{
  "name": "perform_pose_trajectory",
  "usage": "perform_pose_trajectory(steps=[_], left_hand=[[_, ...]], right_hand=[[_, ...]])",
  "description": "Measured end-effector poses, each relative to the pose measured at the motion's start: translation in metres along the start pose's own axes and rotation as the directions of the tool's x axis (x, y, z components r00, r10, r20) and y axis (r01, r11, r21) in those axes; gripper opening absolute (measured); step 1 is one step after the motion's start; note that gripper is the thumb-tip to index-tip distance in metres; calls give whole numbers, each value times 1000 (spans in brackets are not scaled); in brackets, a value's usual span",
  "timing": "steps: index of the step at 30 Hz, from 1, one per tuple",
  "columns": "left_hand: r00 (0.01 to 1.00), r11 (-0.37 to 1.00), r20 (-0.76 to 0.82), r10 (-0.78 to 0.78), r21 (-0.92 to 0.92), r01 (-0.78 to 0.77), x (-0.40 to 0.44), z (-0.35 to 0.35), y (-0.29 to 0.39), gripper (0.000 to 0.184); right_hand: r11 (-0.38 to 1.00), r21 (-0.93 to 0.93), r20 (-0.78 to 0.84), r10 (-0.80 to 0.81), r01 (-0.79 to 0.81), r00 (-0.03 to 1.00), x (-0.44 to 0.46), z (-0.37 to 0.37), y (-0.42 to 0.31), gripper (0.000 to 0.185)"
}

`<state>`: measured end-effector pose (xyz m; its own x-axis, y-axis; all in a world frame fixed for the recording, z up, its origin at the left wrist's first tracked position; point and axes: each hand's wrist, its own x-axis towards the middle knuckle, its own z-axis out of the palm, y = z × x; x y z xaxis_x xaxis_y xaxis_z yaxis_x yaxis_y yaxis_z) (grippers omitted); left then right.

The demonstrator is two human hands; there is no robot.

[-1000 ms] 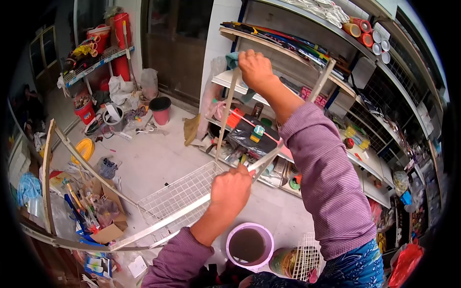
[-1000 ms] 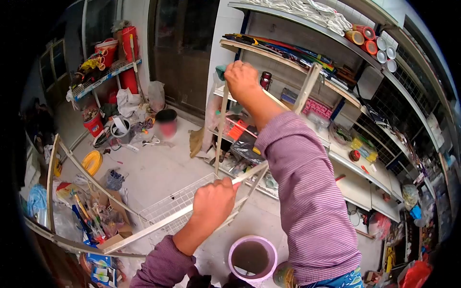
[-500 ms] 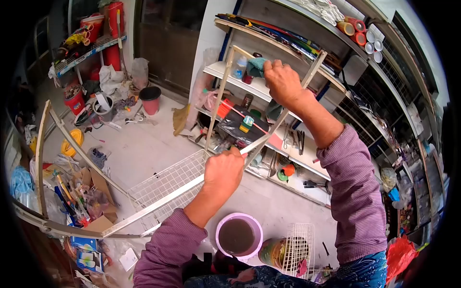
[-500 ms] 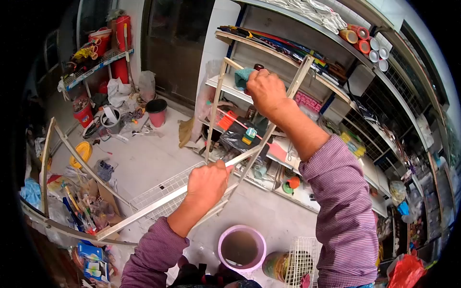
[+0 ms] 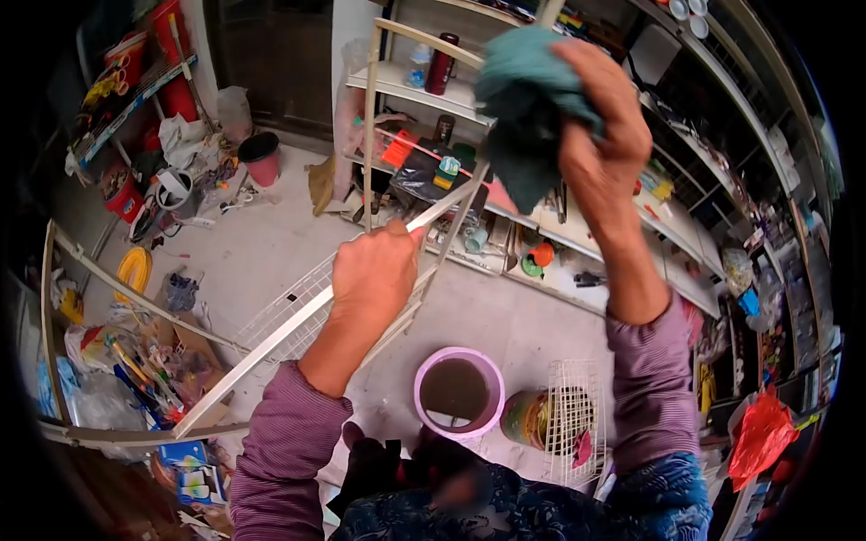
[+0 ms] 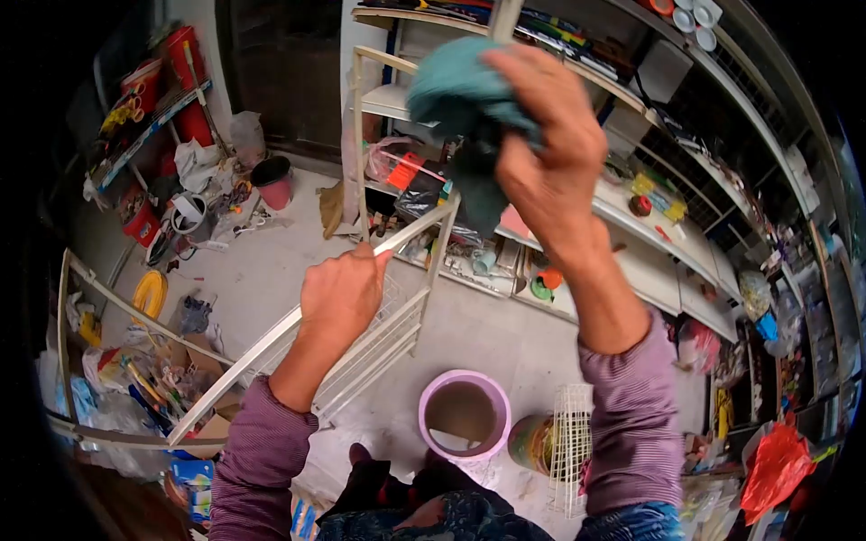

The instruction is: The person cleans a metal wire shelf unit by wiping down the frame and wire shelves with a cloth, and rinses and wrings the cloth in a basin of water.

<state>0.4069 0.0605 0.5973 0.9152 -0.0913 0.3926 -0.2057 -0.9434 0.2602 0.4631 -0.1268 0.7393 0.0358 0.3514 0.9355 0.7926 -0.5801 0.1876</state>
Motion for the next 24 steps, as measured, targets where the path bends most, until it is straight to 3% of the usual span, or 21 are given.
perform_pose_trajectory(steps=[2, 4, 6, 8, 10, 14, 16, 20, 22, 24], left_hand=[[999, 1000, 40, -28, 6, 28, 2, -3, 2, 38], [997, 998, 73, -18, 58, 14, 2, -6, 2, 36], [994, 994, 108, -8, 111, -4, 4, -5, 2, 35], [998, 988, 70, 1, 157, -12, 3, -4, 1, 35], [996, 985, 84, 7, 174, -22, 4, -5, -2, 35], [996, 981, 87, -2, 192, -15, 6, -9, 1, 36], [997, 982, 82, -3, 188, -13, 5, -9, -1, 35], [999, 991, 41, 9, 130, -14, 3, -4, -1, 36], [997, 994, 60, -48, 102, 42, 5, -11, 3, 34], [988, 990, 81, -130, 68, 125, 1, -14, -2, 32]], right_hand=[[959, -1, -337, 266, -283, 903, -36, 1, 0, 52], [808, 222, -321, 589, -546, 742, -69, 13, -12, 56], [778, 164, -292, 625, -606, 724, -105, 53, -17, 61], [803, 136, -102, 594, -580, 798, -126, 90, -39, 65], [770, 240, -21, 613, -591, 790, -152, 107, -60, 64], [688, 378, 119, 627, -619, 770, -169, 88, -55, 65], [801, 285, 250, 468, -527, 847, -160, 60, -51, 60], [888, 170, 276, 373, -427, 886, -133, 64, -39, 45], [800, 137, 313, 525, -585, 792, -140, 83, -39, 37], [831, 131, 244, 501, -540, 830, -146, 94, -36, 33]])
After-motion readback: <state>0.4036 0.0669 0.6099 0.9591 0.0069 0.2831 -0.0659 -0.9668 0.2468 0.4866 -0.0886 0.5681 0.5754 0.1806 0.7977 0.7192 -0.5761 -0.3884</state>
